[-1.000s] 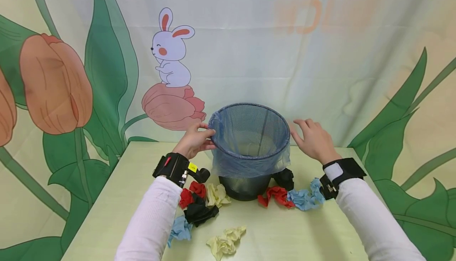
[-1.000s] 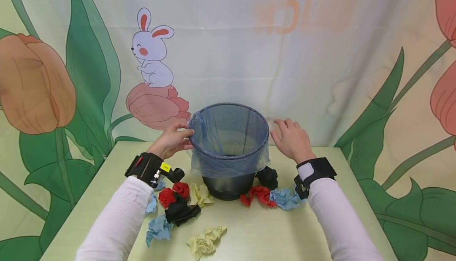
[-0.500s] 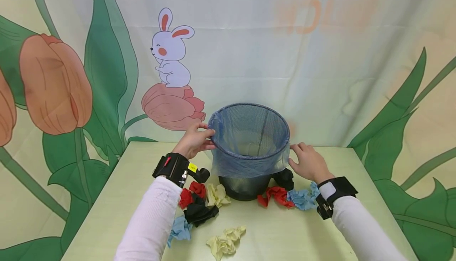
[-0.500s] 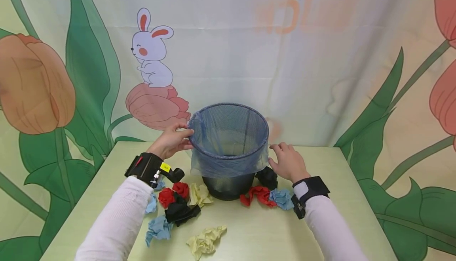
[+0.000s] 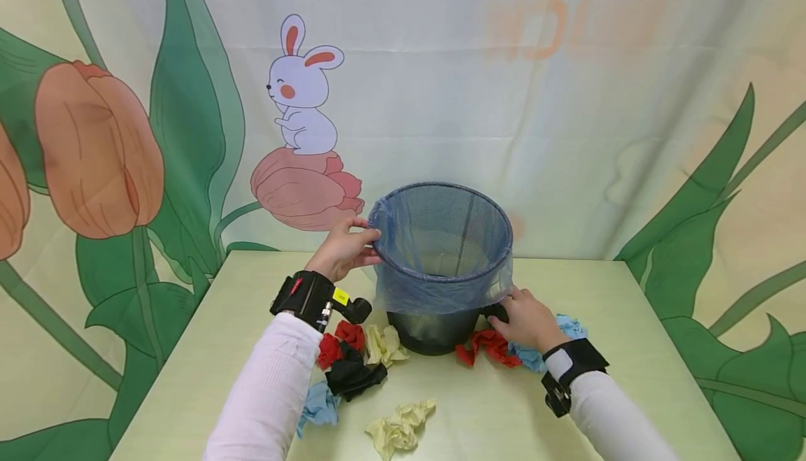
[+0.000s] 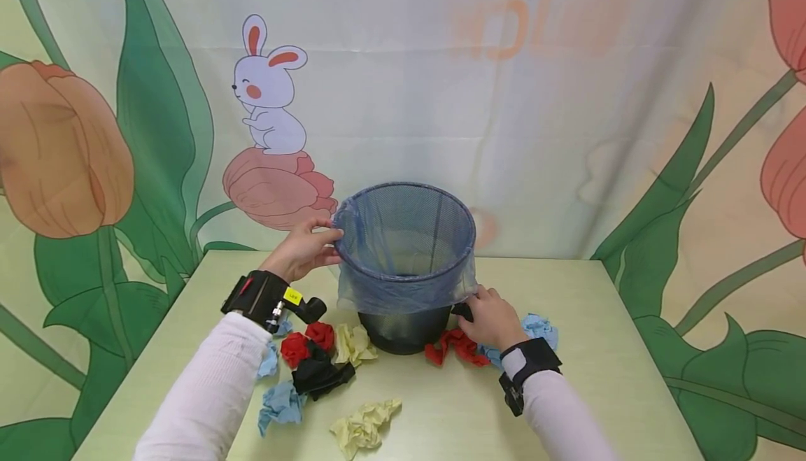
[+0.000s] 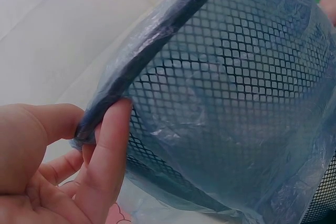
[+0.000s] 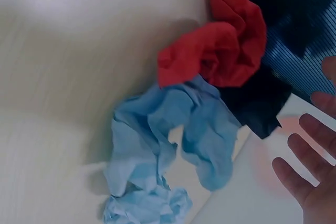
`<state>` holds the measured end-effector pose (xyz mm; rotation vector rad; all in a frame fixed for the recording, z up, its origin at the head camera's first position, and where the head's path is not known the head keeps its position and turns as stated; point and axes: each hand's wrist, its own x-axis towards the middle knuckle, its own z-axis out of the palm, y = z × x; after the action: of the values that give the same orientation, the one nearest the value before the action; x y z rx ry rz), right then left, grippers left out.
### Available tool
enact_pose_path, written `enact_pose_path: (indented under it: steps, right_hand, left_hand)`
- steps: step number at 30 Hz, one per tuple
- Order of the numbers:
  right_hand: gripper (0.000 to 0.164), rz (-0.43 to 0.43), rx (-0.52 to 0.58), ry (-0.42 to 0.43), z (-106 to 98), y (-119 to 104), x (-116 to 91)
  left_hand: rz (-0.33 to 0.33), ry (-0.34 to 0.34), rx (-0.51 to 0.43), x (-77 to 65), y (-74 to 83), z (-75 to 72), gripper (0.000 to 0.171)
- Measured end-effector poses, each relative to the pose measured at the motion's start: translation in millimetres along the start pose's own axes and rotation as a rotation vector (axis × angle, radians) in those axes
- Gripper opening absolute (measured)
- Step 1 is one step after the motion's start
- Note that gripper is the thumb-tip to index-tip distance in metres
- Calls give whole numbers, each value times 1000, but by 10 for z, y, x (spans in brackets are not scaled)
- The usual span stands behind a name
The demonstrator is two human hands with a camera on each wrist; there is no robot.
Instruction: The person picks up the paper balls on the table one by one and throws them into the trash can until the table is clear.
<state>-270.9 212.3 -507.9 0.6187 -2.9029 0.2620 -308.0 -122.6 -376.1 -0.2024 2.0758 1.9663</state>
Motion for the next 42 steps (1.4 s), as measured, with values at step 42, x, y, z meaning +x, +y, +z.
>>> enact_pose_path:
  steps: [42]
  right_hand:
    - [36,-54,-47,-15,779,-440,-332]
  left_hand:
    - [-3,2,-13,-17,9,10,41]
